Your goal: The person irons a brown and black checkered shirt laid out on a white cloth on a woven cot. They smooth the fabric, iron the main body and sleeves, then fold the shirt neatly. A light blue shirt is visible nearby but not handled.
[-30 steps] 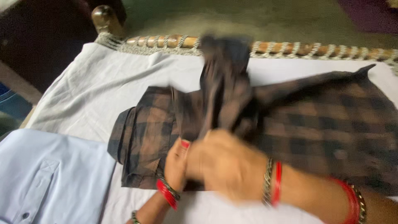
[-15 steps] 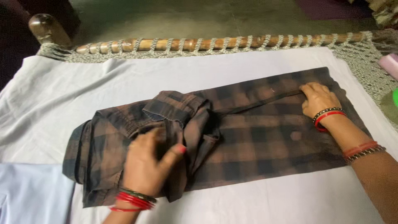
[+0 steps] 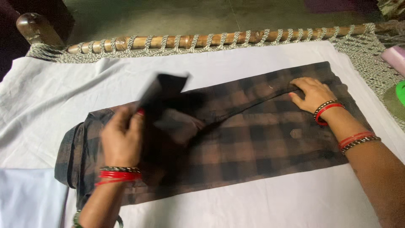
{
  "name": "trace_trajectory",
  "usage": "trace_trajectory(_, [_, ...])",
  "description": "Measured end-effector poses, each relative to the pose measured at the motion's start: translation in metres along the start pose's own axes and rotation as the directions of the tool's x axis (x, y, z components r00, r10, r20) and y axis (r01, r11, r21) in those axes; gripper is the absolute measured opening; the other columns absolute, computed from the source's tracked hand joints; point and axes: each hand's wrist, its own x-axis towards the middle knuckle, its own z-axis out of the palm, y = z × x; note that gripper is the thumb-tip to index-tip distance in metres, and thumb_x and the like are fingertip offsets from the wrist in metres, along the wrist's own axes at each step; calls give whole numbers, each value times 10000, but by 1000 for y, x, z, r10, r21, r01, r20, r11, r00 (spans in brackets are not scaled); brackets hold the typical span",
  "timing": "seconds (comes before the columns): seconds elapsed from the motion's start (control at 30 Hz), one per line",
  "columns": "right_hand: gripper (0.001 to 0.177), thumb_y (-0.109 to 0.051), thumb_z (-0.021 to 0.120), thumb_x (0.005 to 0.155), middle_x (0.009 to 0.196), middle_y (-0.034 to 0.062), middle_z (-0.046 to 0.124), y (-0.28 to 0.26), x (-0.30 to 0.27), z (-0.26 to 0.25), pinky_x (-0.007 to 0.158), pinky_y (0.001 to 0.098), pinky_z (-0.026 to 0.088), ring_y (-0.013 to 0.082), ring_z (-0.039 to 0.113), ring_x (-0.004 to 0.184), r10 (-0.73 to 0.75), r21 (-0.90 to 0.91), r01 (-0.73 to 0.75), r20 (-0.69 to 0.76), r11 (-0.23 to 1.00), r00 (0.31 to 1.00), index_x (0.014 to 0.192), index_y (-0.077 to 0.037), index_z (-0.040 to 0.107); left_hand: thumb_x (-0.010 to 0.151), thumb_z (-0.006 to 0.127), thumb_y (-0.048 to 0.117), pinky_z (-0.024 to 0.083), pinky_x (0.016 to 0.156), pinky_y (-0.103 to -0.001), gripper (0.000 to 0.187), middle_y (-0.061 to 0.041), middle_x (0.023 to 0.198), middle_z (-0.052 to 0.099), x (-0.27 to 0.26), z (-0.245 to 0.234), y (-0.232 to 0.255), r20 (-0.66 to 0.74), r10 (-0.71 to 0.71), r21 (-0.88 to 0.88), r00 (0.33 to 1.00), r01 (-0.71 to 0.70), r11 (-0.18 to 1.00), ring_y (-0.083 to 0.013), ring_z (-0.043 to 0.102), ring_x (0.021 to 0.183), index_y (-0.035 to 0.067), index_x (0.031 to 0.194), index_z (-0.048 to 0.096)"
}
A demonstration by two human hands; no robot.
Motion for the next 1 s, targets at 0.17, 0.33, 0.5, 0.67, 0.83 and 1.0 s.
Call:
trace_trajectory(0.17, [716, -598, 645, 874, 1468, 129, 559, -21, 5, -11, 1099, 544, 396, 332, 497, 1358, 129, -13, -129, 32, 992, 991, 1432, -154, 571, 1112, 635, 128, 483, 861, -222, 186, 7, 1046, 675, 35, -17, 10, -149, 106, -470, 983, -165, 867, -55, 568, 930, -47, 1176, 645])
trace_trajectory(0.33, [693, -554, 704, 873, 1426, 144, 562, -29, 14, 7, 1070, 517, 402, 344, 494, 1321, 104, -17, -104, 10, 994, 995, 1408, -131, 582, 1174, 612, 73, 484, 939, -205, 104, 16, 1086, 651, 83, -25, 33, -274, 356, -404, 893, -443, 800, -63, 563, 996, -23, 1212, 620])
trace_trajectory(0.5, [338, -133, 690, 892, 1260, 207, 688, 22, 35, 28, 991, 481, 511, 397, 652, 1117, 277, 59, -270, -218, 961, 936, 1221, -98, 756, 1087, 647, 39, 529, 817, -319, 146, -113, 974, 661, 123, -28, 53, -282, 733, 269, 619, -682, 680, -210, 645, 878, 20, 1228, 613])
trace_trajectory(0.67, [231, -17, 624, 939, 1151, 214, 710, 67, 29, 5, 1048, 467, 534, 386, 669, 1126, 74, 33, -67, -438, 997, 896, 1132, -37, 750, 994, 685, 75, 523, 746, -429, 136, -160, 947, 675, 154, -62, 65, -107, 918, 682, 381, -644, 347, -350, 657, 878, 46, 1127, 671])
trace_trajectory(0.83, [242, -4, 626, 963, 1181, 206, 711, 71, -34, -30, 1044, 463, 525, 369, 662, 1148, 60, 3, -64, -409, 998, 911, 1159, -58, 757, 987, 647, 200, 529, 746, -454, 179, -176, 914, 687, 105, -117, 63, -47, 806, 700, 590, -556, 448, -372, 667, 865, 56, 1083, 690])
trace_trajectory(1.0, [275, -23, 599, 959, 1257, 107, 718, 52, -111, -20, 1091, 423, 520, 296, 644, 1219, -19, -67, -6, -366, 998, 930, 1175, -107, 747, 980, 609, 325, 534, 746, -478, 284, -193, 881, 699, -35, -145, 68, 139, 472, 632, 870, -445, 634, -394, 678, 852, 65, 1039, 708])
